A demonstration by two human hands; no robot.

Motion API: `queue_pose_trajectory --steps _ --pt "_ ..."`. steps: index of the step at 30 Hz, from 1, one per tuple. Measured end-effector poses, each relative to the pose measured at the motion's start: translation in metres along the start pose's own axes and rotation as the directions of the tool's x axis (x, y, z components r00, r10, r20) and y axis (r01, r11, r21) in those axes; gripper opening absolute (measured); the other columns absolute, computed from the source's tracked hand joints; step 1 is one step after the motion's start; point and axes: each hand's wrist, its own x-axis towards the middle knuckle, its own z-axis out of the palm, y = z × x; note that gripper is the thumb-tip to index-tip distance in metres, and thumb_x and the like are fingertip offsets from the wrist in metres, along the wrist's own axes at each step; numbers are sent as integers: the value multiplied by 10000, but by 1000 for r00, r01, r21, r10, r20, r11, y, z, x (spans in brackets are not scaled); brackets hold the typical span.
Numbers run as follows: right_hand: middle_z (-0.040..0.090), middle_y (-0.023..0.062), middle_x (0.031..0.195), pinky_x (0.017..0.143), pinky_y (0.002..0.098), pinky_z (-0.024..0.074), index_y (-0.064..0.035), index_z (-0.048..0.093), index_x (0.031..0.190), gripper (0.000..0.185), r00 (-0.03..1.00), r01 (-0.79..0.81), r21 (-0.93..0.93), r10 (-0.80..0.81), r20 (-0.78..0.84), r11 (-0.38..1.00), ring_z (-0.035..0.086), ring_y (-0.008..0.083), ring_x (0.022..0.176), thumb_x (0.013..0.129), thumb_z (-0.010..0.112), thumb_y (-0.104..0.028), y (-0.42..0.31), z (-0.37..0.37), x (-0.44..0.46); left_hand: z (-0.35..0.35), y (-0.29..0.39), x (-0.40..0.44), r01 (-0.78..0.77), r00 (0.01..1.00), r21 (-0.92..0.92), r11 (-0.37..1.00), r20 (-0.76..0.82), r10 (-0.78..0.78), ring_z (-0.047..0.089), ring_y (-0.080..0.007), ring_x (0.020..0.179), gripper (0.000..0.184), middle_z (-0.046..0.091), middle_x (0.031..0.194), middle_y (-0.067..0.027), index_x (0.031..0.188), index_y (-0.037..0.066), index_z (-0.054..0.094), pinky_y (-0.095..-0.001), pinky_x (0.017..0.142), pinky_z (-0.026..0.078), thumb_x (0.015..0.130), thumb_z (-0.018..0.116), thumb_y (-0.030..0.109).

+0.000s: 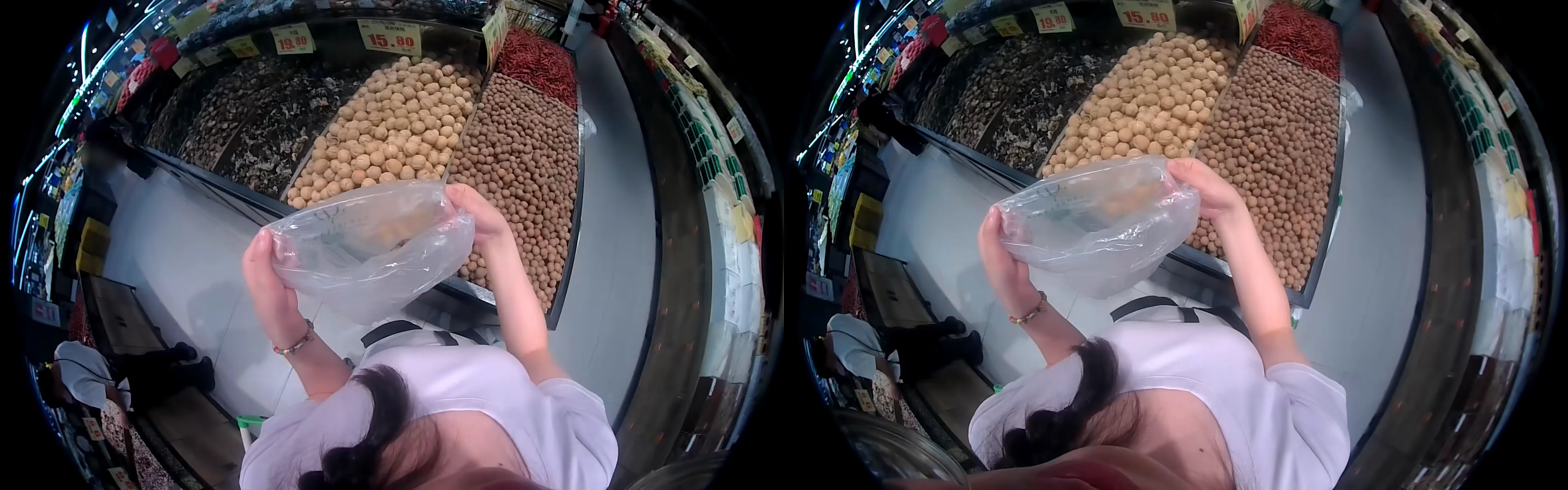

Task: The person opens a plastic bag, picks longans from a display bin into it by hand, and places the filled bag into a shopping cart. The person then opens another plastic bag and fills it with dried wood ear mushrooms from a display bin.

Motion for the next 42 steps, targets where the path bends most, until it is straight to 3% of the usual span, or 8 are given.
queue_pose_trajectory --steps 2,5,6,9,10,13,33,42 --pt "627 78 817 716 273 474 -5 604 946 335 996 -8 -21 9 83 1000 594 154 784 927 456 -305 -1 -22 -1 -7 -4 1 -2 999 28 1000 34 1 415 -47 590 211 460 666 32 734 73 504 -199 514 326 886 494 219" --pt "627 105 932 776 283 467 6 577 1058 356 872 -20 -411 -185 -453 912 594 173 901 926 450 -300 -14 -49 1 -5 -3 -5 22 1000 -101 995 16 -21 418 -51 598 207 465 671 31 741 80 505 -202 521 334 890 502 222" --pt "515 144 1193 921 369 398 -47 474 1231 507 832 -215 -743 -279 -479 634 483 243 1133 867 513 -398 -8 -89 -1 -4 -4 -7 16 1000 -112 994 9 -15 420 -52 602 210 467 674 30 742 80 506 -204 525 337 892 500 227" --pt "317 159 1373 1004 480 276 -153 375 1325 701 642 -666 -741 -436 -630 90 310 318 1268 760 591 -507 18 -131 -2 4 -5 -11 -17 1000 -130 991 -6 17 426 -55 615 218 472 683 26 745 79 508 -209 537 346 896 495 235" --pt "172 176 1428 1027 550 166 -249 319 1355 798 661 -705 -708 -314 -682 53 177 355 1314 688 621 -567 23 -137 1 7 -4 -11 -35 999 -122 992 -6 35 428 -56 620 218 473 686 25 746 79 508 -210 543 349 898 492 235" --pt "272 165 1383 993 521 263 -220 432 1264 643 701 -698 -688 -383 -602 -197 241 379 1271 715 611 -501 48 -146 8 9 -4 -11 -52 999 -122 991 -5 52 434 -60 633 216 476 697 18 751 76 507 -212 559 355 900 487 230" --pt "448 112 1050 655 426 482 -142 544 1007 226 647 -662 -705 -668 -367 -253 525 291 933 820 553 -270 61 -161 5 20 -12 -10 34 999 -212 977 -17 -39 439 -72 605 189 467 683 21 759 76 506 -216 533 368 891 495 211" --pt "435 132 1018 692 456 448 -87 527 931 127 631 -512 -856 -645 -431 71 526 326 888 842 555 -173 43 -165 4 18 -24 -3 65 993 -188 980 104 -46 404 -57 606 213 444 677 34 722 85 475 -204 537 325 895 488 208"
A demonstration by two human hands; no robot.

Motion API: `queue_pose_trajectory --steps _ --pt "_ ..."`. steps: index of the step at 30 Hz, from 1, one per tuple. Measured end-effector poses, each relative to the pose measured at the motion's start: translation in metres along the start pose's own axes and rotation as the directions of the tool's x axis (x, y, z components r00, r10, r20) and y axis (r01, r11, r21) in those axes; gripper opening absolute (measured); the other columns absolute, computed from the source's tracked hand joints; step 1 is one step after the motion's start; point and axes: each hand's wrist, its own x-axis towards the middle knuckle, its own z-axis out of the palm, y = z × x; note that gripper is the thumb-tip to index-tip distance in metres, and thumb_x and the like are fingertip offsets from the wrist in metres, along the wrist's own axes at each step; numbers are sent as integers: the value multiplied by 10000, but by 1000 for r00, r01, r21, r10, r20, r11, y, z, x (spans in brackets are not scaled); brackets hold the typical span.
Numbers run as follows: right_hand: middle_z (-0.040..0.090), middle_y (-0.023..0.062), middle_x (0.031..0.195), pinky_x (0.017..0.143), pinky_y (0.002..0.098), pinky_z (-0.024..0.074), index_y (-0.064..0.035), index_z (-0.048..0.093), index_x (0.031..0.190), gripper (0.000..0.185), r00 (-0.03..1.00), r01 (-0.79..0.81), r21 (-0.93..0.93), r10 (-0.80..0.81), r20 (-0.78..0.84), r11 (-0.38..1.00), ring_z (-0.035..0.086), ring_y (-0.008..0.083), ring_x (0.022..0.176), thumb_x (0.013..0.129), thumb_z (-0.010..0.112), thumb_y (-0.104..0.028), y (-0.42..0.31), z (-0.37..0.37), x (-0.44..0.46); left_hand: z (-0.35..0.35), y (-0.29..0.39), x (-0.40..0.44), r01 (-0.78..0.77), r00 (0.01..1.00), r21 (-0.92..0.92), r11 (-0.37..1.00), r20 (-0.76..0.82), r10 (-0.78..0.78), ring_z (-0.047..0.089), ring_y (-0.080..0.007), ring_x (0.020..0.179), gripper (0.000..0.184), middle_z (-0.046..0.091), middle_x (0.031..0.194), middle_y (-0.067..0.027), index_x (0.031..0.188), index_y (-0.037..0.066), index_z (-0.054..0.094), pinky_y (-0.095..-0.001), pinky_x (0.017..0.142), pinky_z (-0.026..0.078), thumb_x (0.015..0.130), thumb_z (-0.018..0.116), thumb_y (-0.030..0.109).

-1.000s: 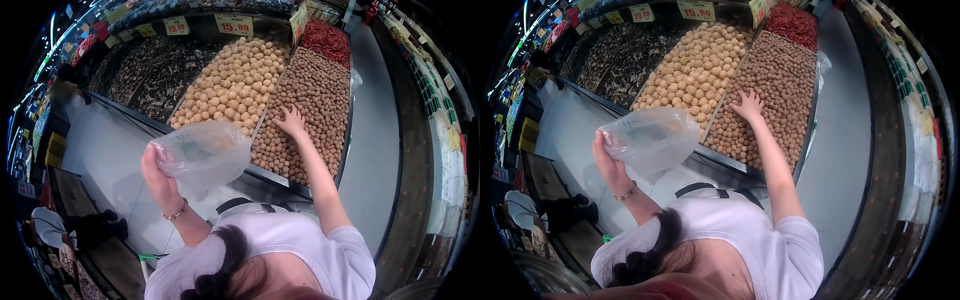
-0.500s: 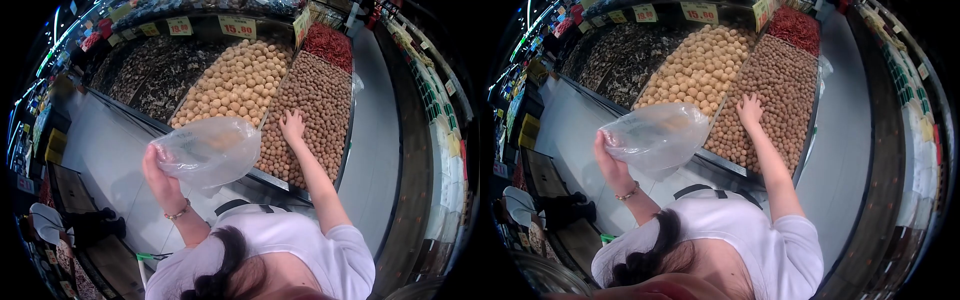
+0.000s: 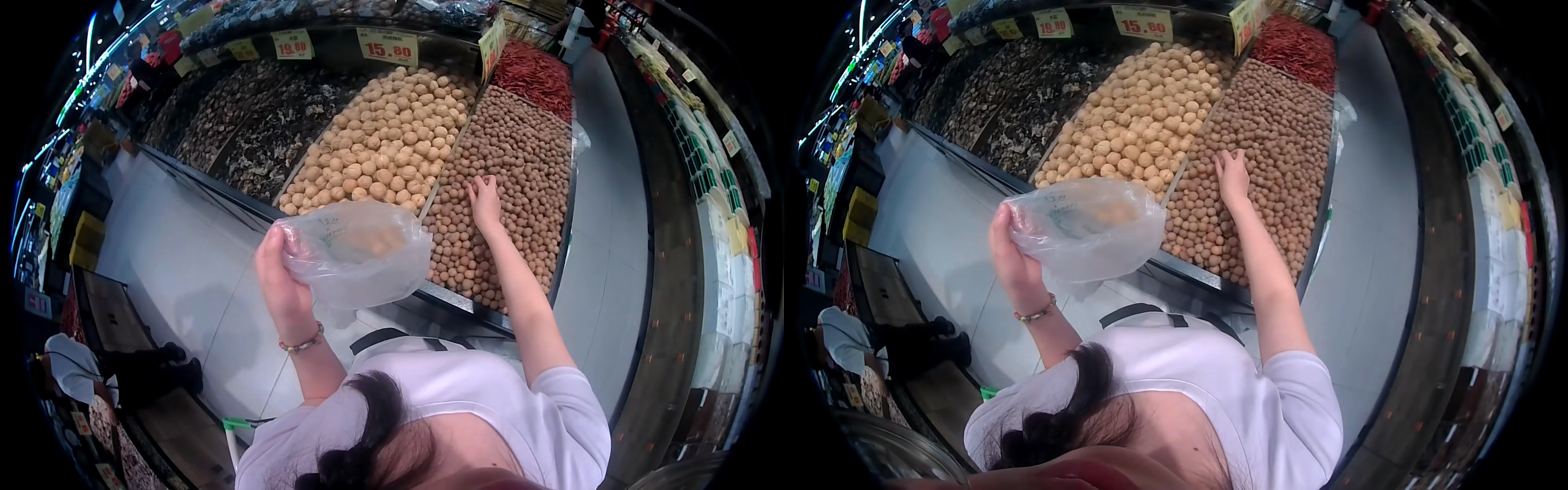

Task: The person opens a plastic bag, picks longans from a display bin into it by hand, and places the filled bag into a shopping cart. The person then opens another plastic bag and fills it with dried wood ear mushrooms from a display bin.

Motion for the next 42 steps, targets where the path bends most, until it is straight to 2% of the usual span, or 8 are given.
queue_pose_trajectory --steps 6,9,11,17,23,29,35,42 --pt "492 73 805 601 327 414 -29 508 856 159 962 73 383 37 -272 921 491 202 676 868 546 -183 -39 -30 27 4 -3 2 28 995 35 999 94 -32 391 -48 612 224 439 682 38 713 86 463 -198 539 313 904 476 204" --pt "383 -67 557 352 160 239 -88 491 870 124 981 -185 930 2 194 317 300 13 431 911 500 -205 -155 -100 -5 5 -8 4 52 990 34 998 133 -56 388 -46 613 228 436 687 37 712 85 458 -195 542 310 908 468 201" --pt "406 -61 608 366 159 250 -91 485 872 112 912 -285 923 -223 345 260 321 13 467 908 502 -196 -201 -123 -30 13 -8 3 64 989 30 997 134 -68 388 -43 622 230 435 695 37 712 84 455 -191 549 309 910 464 200" --pt "457 -37 629 413 186 304 -65 518 828 184 247 -427 544 -485 839 723 392 39 512 863 535 -245 -226 -74 -64 12 -13 0 89 958 41 995 271 -97 447 -53 717 164 495 789 25 866 40 537 -205 637 371 902 471 186" --pt "601 109 857 709 332 469 -35 554 1104 362 443 152 468 -484 755 870 584 233 770 811 561 -248 -225 -36 -72 22 0 -8 115 988 -30 993 105 -111 454 -56 716 151 492 793 22 927 51 516 -204 627 377 886 487 193" --pt "575 130 1091 829 332 439 -43 549 1142 336 504 419 669 -770 392 614 560 238 967 828 526 -159 -238 -83 -74 -2 7 -1 37 992 -240 970 127 -6 517 -64 746 169 542 842 -5 963 52 481 -197 645 423 846 542 157" --pt "474 99 1230 867 305 425 -62 549 1121 290 954 35 522 -184 238 852 515 198 1040 841 520 -129 -164 -123 -40 -7 14 2 23 995 -251 968 97 1 509 -67 694 157 532 822 -3 948 69 473 -204 586 425 835 554 143" --pt "174 188 1437 1035 542 164 -268 327 1351 794 888 17 -287 118 444 958 100 376 1338 669 677 -475 -46 -33 -89 11 9 0 66 996 -243 968 -49 -80 526 -73 760 192 543 861 -2 976 69 474 -213 638 431 831 566 155"
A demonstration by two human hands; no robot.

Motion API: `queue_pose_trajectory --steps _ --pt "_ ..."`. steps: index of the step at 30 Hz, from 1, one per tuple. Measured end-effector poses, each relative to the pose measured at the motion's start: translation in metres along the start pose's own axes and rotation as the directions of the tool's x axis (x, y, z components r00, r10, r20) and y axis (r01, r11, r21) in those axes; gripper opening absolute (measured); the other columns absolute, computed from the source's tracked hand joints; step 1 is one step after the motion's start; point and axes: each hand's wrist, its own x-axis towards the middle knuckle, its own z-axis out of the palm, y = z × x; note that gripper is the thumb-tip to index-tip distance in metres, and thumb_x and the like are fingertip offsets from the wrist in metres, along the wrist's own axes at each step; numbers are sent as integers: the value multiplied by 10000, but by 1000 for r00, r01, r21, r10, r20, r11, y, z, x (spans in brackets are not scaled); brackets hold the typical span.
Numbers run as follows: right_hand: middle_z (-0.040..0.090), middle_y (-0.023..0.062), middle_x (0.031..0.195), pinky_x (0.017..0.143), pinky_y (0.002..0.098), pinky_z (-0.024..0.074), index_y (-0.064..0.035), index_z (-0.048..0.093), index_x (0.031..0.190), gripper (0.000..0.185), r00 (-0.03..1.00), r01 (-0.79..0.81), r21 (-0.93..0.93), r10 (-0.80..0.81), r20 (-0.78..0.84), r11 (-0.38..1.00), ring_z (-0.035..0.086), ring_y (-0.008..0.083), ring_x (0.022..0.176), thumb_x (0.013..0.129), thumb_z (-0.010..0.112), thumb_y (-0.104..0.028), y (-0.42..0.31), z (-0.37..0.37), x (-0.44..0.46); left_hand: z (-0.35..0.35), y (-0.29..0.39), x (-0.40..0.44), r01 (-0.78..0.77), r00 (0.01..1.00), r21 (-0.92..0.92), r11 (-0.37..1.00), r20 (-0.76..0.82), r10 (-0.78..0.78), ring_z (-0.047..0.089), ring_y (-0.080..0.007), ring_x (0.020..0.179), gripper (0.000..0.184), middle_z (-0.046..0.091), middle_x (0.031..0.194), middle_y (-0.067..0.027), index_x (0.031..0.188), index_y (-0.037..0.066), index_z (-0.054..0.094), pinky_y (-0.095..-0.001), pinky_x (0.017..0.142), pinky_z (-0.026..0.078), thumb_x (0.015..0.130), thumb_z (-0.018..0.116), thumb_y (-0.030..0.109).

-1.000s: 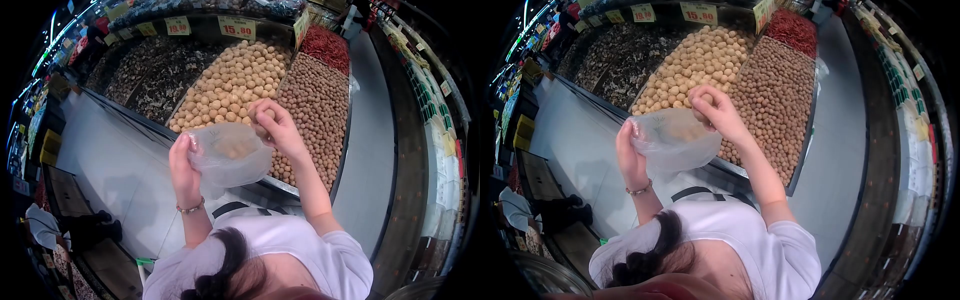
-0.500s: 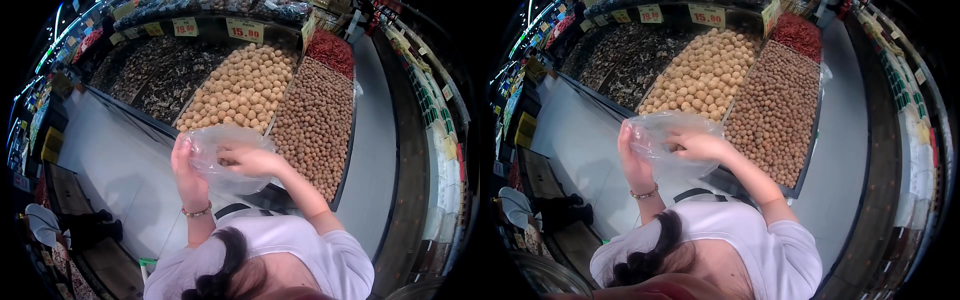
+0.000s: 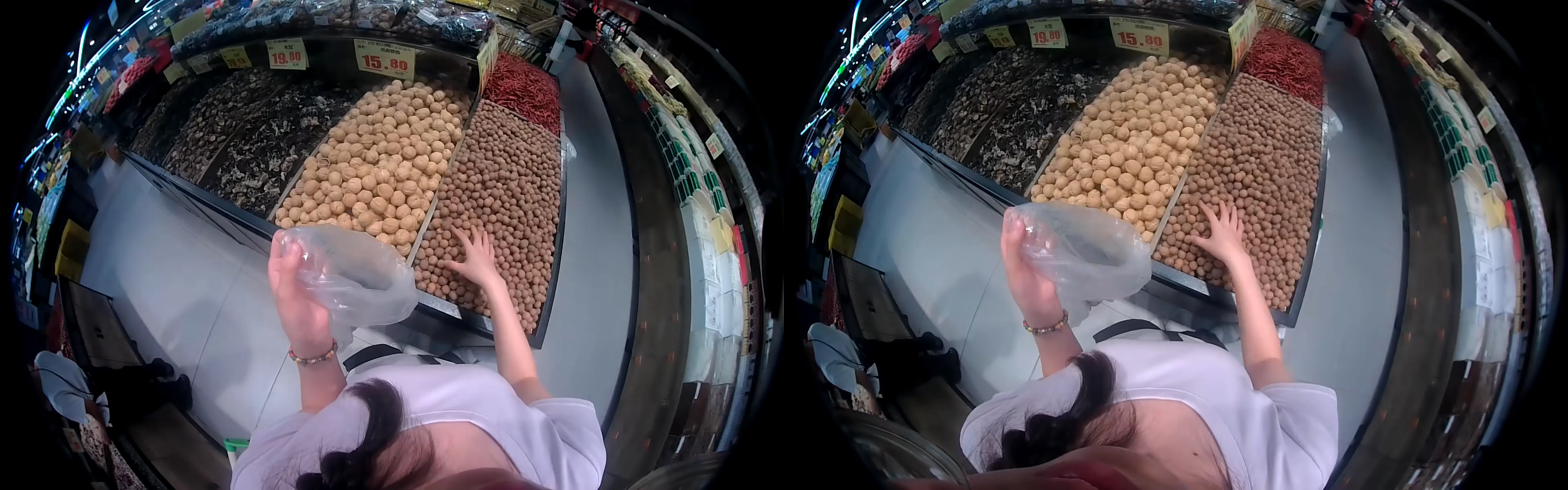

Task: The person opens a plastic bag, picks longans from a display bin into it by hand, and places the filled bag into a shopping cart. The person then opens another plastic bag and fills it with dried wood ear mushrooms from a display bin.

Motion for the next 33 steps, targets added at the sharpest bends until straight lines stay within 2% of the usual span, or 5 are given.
queue_pose_trajectory --steps 10,14,27,31,33 --pt "499 83 1116 785 366 458 -101 565 961 239 797 95 -143 -161 -582 985 472 267 1042 751 621 -201 20 35 34 -6 -7 2 4 994 -3 1000 110 -4 459 -37 656 130 491 767 37 888 100 468 -191 545 368 835 566 165" --pt "496 67 1065 640 366 490 -132 566 943 189 818 54 -119 -113 -564 991 490 249 977 789 610 -234 21 29 40 -4 -7 -4 -8 999 -2 1000 39 8 463 -35 649 121 496 762 41 891 103 470 -185 543 364 836 565 154" --pt "446 143 1100 731 380 464 -45 536 984 170 832 130 284 51 -552 950 549 308 911 868 546 -169 31 5 62 4 -21 -11 -15 1000 -19 1000 3 15 517 -87 791 228 540 882 -6 1016 70 488 -239 673 435 823 585 142" --pt "489 99 1031 741 320 451 -28 545 1002 184 796 108 361 137 -589 926 552 230 825 893 520 -173 39 2 71 6 -26 -10 -12 998 -28 1000 61 14 523 -125 877 287 540 950 -32 1075 54 472 -274 752 443 823 579 142" --pt "519 61 964 685 281 454 -41 552 1011 195 771 158 628 302 -561 762 540 184 788 907 505 -199 54 9 89 9 -27 -9 -15 999 -12 1000 36 15 523 -116 865 286 540 947 -27 1075 55 471 -267 740 442 824 575 142"
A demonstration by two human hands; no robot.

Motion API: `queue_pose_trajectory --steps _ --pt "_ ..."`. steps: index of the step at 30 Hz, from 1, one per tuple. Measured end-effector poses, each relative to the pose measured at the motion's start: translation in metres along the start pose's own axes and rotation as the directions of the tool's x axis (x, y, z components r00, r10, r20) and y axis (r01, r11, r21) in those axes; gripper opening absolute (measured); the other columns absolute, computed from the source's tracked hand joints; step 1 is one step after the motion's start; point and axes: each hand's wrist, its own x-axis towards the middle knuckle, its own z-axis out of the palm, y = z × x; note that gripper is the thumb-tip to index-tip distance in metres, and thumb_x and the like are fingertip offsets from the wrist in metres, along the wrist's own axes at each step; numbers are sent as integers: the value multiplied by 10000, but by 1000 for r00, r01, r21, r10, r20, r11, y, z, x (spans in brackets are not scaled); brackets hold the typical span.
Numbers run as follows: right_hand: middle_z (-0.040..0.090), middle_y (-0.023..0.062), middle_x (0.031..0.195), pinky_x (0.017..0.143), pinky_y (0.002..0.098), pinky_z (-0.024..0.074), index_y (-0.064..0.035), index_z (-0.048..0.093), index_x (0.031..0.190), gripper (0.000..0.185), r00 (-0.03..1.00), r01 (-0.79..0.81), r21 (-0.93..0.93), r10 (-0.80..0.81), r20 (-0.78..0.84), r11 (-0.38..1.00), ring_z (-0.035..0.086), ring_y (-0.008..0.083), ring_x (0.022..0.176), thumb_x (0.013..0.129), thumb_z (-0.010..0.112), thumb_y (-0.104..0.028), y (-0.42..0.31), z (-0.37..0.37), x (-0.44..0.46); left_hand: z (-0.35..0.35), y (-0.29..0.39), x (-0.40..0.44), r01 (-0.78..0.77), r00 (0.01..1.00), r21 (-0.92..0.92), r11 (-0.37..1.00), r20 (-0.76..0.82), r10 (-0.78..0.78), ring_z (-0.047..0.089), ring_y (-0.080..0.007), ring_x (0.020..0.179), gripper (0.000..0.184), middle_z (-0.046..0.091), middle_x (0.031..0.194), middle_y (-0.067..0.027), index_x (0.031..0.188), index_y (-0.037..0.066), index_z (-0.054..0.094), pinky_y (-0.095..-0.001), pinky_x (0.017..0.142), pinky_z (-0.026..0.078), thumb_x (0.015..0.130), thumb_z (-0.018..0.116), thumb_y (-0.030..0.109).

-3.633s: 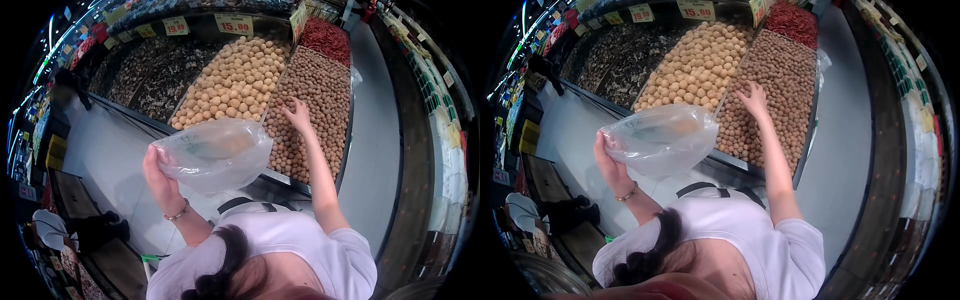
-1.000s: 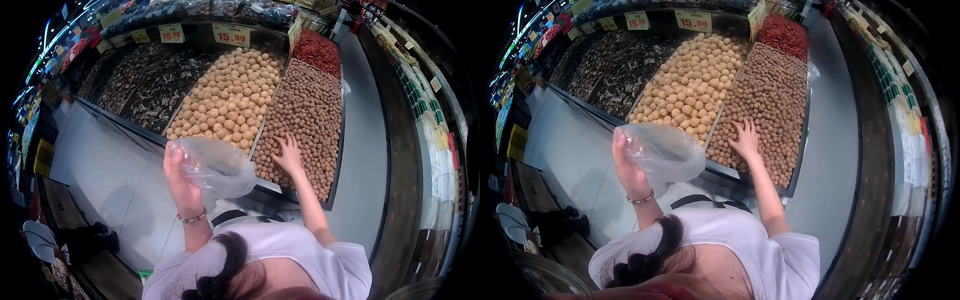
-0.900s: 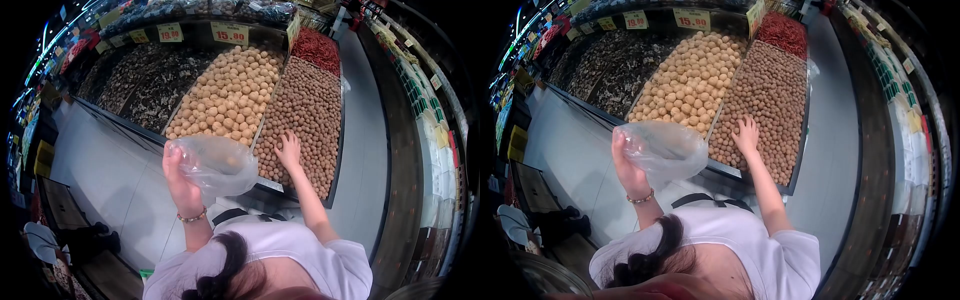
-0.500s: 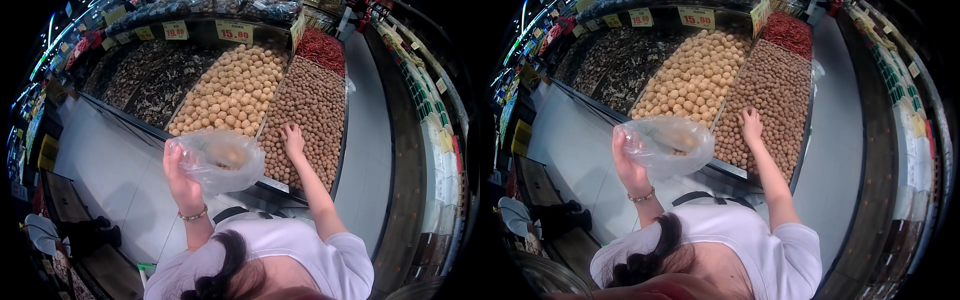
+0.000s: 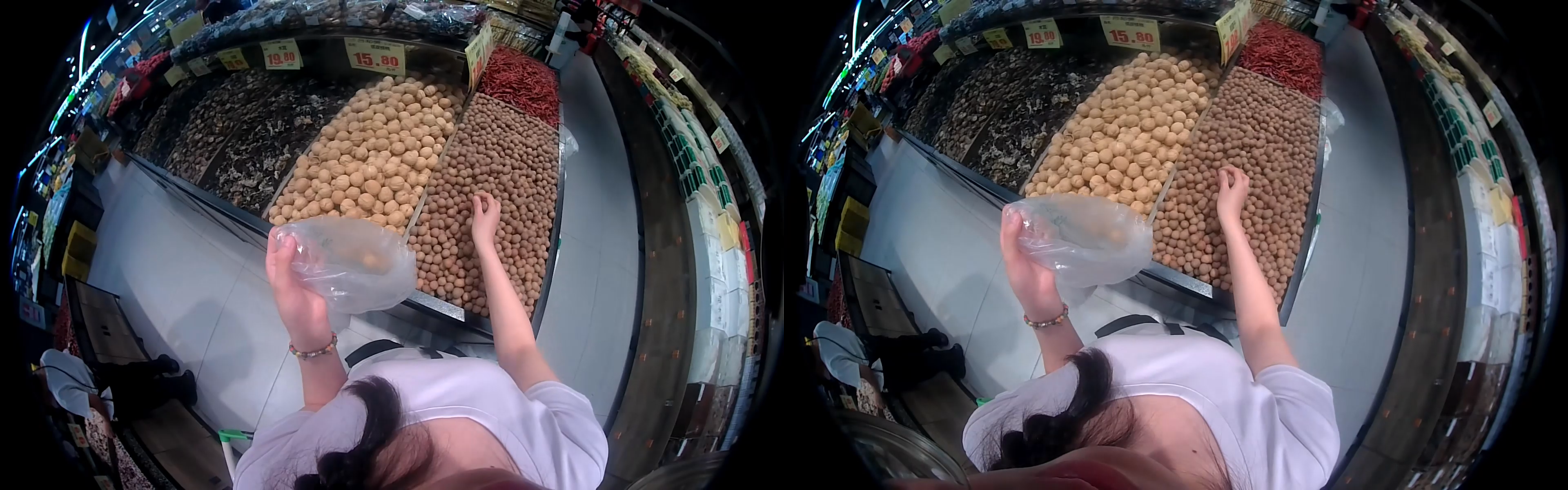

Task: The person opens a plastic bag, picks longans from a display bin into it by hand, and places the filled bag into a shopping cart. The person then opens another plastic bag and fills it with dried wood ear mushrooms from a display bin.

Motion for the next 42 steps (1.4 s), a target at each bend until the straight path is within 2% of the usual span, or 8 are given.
queue_pose_trajectory --steps 4,7,10,21,27,29,33,42 --pt "559 55 951 492 188 447 -64 563 1032 224 809 -514 794 489 325 323 539 153 788 909 507 -243 7 -15 16 1 -4 4 6 1000 -4 1000 25 -6 522 -95 824 264 542 912 -13 1051 57 482 -247 709 434 820 579 140" --pt "544 127 1035 505 189 469 -45 558 1048 242 563 -545 695 409 718 -470 545 191 816 884 535 -222 18 -25 36 17 -9 3 13 994 5 1000 -107 -12 512 -70 762 217 538 859 8 1007 69 500 -222 658 418 817 582 132" --pt "516 183 1099 514 187 478 -37 557 1053 263 553 -515 695 425 717 -502 544 220 843 852 566 -207 11 -27 36 13 -13 9 26 1000 -12 1000 16 -26 499 -56 720 201 531 822 24 992 78 504 -209 624 403 815 586 127" --pt "531 98 1001 498 159 442 -65 561 970 152 499 -610 682 473 726 -403 542 214 808 832 613 -102 17 -14 41 32 -15 5 27 999 -26 999 34 -26 543 -99 784 232 562 885 -18 1035 54 490 -233 679 447 828 568 122" --pt "537 26 876 439 162 391 -48 556 932 120 738 -674 714 118 665 192 514 112 741 859 583 -140 -150 -59 19 46 -21 7 24 989 8 1000 144 -24 547 -103 798 226 559 924 -41 1049 46 466 -245 707 459 843 540 104" --pt "522 71 890 426 154 359 -43 533 943 149 568 -683 590 -196 800 431 480 100 726 861 572 -160 -188 -72 11 48 -24 8 32 980 4 999 196 -32 546 -100 804 219 556 931 -41 1043 47 461 -245 711 460 844 537 97" --pt "556 62 939 443 220 430 -33 594 892 134 138 -200 266 -241 961 943 517 84 550 827 569 -148 -241 -57 -18 54 -30 3 83 959 13 996 271 -83 539 -95 829 211 547 949 -41 1031 47 456 -247 726 461 840 538 83" --pt "552 179 1103 749 325 478 -32 535 1133 384 182 518 83 -205 962 851 583 274 915 779 583 -173 -235 -10 -51 41 -19 2 82 952 -28 996 297 -71 538 -132 916 310 538 1013 -68 1125 23 434 -273 785 458 829 518 57"
